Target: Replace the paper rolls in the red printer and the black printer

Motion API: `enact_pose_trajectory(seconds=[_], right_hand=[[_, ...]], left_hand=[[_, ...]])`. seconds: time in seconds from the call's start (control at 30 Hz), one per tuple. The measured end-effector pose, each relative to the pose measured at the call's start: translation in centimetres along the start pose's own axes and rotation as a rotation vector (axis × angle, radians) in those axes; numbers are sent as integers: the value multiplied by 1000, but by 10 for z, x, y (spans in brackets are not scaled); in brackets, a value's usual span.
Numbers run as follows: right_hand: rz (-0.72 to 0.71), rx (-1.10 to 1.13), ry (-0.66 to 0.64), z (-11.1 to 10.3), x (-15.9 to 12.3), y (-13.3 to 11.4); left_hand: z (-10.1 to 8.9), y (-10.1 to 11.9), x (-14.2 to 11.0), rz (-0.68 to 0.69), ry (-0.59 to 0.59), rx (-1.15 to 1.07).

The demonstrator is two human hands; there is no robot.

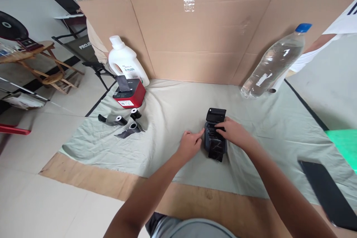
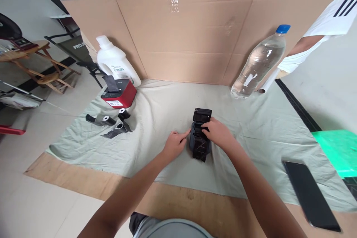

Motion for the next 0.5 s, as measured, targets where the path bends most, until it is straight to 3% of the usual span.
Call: enact_pose_trajectory(seconds=[0.17,0.4,0.5], right_hand=[[-21,-35,-52,1,6,2],[-15,165,75,-57,5,-26],[35,362,97,-62,26,-56]], left_hand=[[-2,1,0,10,-7,-20],[-2,2,3,5,-10,8],[-3,4,3,13,-8,-2]])
Point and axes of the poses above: each hand's wrist, its own x-axis towards the middle knuckle, its own z-axis out of the palm, y = z × x, the point moved 5 cm from there along x, towards the middle knuckle, and after that the axes turned 3 degrees about -z, right-handed, at the moved point
